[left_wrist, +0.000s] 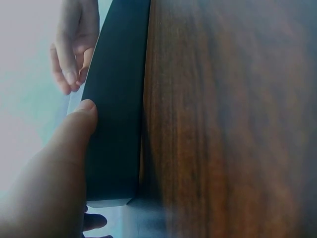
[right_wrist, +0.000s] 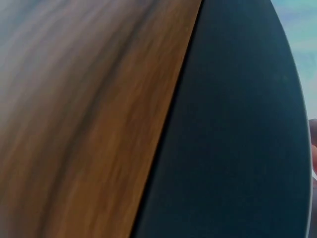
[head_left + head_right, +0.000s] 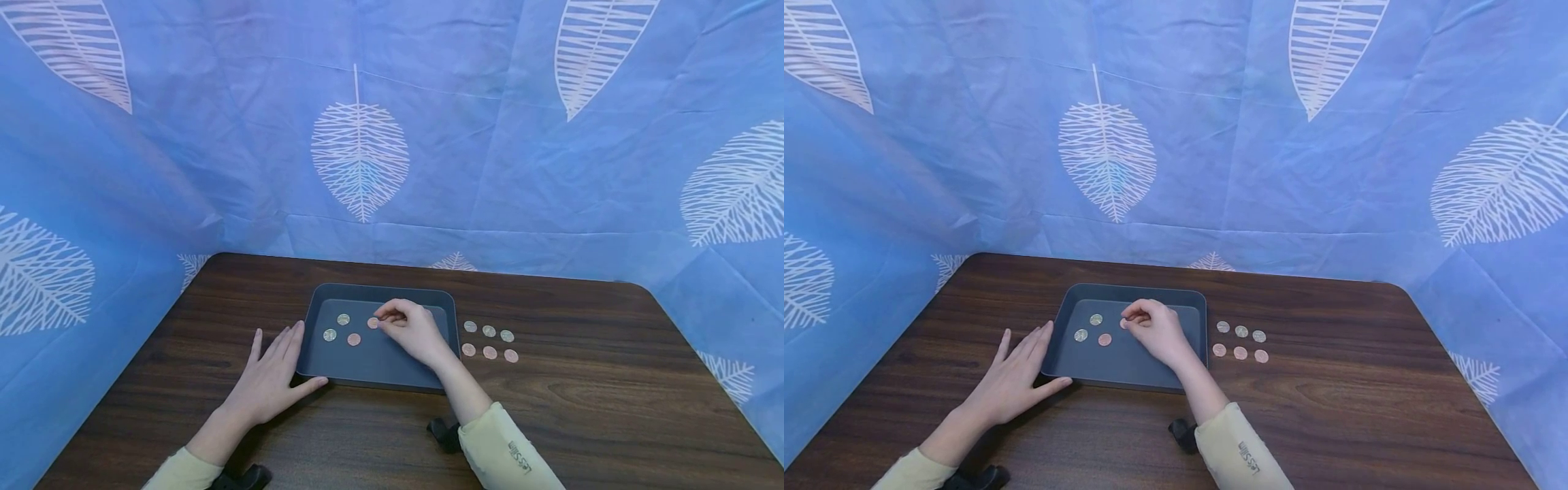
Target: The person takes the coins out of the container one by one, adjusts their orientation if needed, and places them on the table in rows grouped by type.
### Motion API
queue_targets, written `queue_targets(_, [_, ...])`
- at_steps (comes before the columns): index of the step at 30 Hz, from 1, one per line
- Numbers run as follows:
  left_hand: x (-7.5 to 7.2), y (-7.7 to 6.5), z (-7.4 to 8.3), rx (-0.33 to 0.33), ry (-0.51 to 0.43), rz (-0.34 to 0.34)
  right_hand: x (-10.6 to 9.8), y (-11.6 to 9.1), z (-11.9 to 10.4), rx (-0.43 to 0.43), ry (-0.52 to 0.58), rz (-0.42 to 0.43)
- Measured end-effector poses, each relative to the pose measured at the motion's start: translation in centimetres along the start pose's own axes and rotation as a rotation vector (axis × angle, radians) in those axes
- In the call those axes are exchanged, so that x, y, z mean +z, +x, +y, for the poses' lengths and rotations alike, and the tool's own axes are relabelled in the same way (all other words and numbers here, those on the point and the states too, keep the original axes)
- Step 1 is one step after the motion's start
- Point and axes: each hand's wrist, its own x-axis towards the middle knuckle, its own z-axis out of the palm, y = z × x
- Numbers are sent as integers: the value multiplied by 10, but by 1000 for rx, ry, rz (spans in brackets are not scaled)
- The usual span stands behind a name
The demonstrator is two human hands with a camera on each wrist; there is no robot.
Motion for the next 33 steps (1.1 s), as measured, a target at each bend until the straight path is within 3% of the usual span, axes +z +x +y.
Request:
queue_targets(7, [1,0,0,-3,-3,-5,16,9,-4,-10,58,-32])
queue_targets(13, [1,0,0,-1,-9,-8,27,16,-6,32,97,-73])
queue_targets(25, [-1,0,0,-2,-4,-13,43,25,9,105,52,-160])
queue_targets(33, [-2,0,-1,-10,-5,-26,49,26,15,78,-29,-191])
